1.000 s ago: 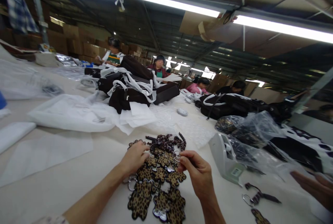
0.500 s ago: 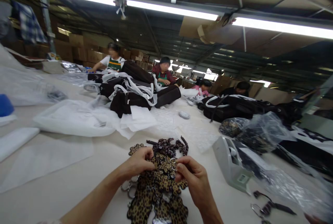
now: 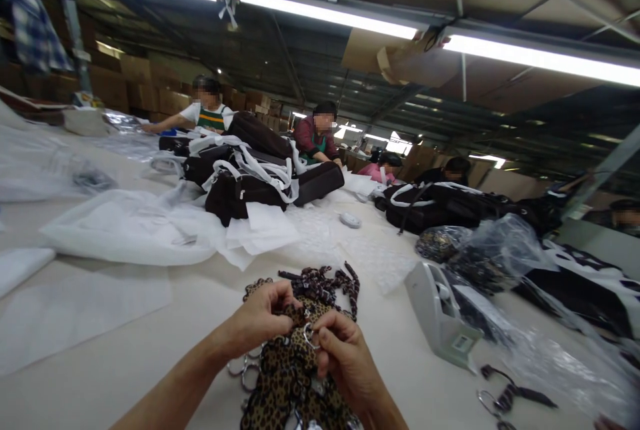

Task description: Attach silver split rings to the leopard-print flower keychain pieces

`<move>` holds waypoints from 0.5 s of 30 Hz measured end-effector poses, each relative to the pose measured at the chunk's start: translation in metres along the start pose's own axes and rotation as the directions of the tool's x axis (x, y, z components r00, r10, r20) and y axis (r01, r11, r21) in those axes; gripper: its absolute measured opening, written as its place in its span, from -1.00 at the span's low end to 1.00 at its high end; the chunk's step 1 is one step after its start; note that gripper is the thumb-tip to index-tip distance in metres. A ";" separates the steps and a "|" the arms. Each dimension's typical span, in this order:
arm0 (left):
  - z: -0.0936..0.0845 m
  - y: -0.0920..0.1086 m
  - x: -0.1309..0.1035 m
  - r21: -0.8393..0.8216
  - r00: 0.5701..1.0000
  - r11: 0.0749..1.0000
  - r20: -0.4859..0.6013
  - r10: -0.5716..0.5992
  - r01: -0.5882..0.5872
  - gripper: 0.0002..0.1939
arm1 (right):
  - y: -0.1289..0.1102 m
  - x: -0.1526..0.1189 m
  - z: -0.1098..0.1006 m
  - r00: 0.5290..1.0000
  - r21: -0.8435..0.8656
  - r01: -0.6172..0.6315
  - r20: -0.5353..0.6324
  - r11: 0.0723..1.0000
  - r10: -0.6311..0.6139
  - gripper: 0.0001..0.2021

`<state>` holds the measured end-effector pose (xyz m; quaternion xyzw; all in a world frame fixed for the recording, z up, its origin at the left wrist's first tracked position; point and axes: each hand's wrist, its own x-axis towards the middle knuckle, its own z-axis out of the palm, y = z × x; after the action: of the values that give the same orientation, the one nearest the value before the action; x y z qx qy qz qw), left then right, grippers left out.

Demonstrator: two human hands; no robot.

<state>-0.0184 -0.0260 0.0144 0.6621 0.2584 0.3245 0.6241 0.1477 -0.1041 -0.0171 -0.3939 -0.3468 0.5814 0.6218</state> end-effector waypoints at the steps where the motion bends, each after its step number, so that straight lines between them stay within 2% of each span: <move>1: 0.001 0.000 0.000 0.007 0.999 1.000 0.016 0.029 -0.029 -0.80 | -0.001 0.000 0.001 1.000 0.019 0.002 -0.006 1.000 -0.001 -0.65; 8: 0.004 0.002 -0.005 0.140 0.986 0.980 0.102 0.129 -0.143 -0.81 | -0.006 0.000 0.000 1.000 0.049 -0.001 -0.004 0.999 0.001 -0.65; 15: 0.005 0.000 -0.004 0.128 0.981 0.976 0.109 0.163 -0.176 -0.80 | -0.006 -0.001 -0.003 1.000 0.070 -0.019 0.025 0.997 0.017 -0.67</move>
<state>-0.0169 -0.0324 0.0134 0.7380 0.1917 0.3255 0.5591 0.1528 -0.1056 -0.0134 -0.3677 -0.3300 0.6036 0.6258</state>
